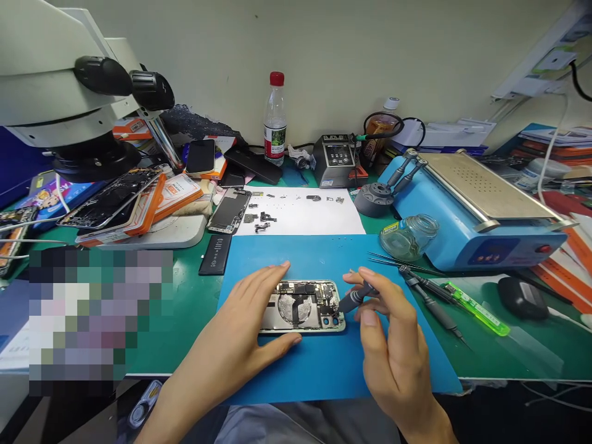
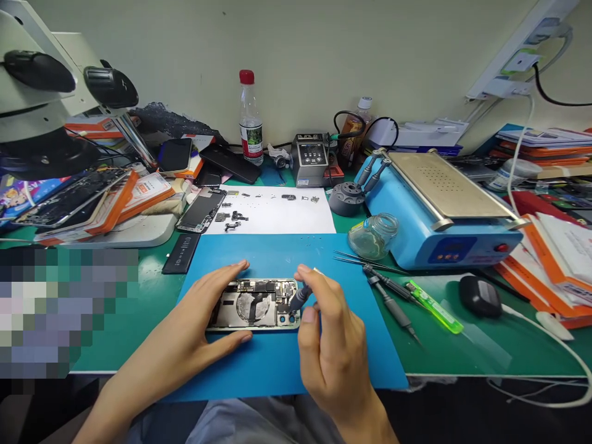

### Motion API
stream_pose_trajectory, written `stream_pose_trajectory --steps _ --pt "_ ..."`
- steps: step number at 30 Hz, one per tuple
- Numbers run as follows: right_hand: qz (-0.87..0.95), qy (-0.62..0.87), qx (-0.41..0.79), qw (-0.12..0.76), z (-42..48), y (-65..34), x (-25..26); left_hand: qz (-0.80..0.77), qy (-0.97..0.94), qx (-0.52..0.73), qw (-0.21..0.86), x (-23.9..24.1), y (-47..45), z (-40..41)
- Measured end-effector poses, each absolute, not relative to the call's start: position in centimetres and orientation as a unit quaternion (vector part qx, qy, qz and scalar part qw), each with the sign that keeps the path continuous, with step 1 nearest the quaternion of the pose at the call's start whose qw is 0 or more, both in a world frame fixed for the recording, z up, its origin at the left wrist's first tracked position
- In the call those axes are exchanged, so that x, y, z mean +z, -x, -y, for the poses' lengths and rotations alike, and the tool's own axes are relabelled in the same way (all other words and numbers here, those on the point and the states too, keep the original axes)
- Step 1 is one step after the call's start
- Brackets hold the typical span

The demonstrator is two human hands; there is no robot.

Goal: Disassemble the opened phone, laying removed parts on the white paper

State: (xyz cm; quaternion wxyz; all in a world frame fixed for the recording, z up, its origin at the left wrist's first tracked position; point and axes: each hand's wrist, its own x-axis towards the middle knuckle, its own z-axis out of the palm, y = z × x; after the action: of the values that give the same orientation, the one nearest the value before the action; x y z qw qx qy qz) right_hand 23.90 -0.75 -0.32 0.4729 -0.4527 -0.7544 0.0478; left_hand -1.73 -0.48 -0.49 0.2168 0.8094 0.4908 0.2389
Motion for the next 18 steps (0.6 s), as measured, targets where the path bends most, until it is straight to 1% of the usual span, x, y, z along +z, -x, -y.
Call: stream_pose_trajectory --steps 4,8,11,13,15,16,18 --pt "0.747 0.456 0.05 0.482 0.8 -23.9 -0.2 -0.498 -0.799 0.244 0.232 -0.1 1.7 0.5" --pt "0.737 0.462 0.064 0.489 0.9 -23.9 -0.1 -0.5 -0.786 0.286 0.224 0.2 1.6 0.3" --pt "0.733 0.47 0.052 0.489 0.9 -23.8 -0.1 -0.526 -0.754 0.349 0.18 0.3 1.9 0.4" --pt "0.733 0.472 0.047 0.488 0.8 -23.8 -0.2 -0.544 -0.732 0.391 0.125 0.6 2.0 0.7" --pt "0.736 0.466 0.045 0.49 0.8 -23.8 -0.2 -0.544 -0.73 0.408 0.065 1.1 1.8 1.1" --pt "0.736 0.464 0.041 0.491 0.7 -23.8 -0.3 -0.537 -0.739 0.405 0.05 1.4 1.5 1.3" --pt "0.732 0.469 0.028 0.494 0.7 -23.8 -0.4 -0.512 -0.764 0.387 0.068 1.9 0.7 1.4"
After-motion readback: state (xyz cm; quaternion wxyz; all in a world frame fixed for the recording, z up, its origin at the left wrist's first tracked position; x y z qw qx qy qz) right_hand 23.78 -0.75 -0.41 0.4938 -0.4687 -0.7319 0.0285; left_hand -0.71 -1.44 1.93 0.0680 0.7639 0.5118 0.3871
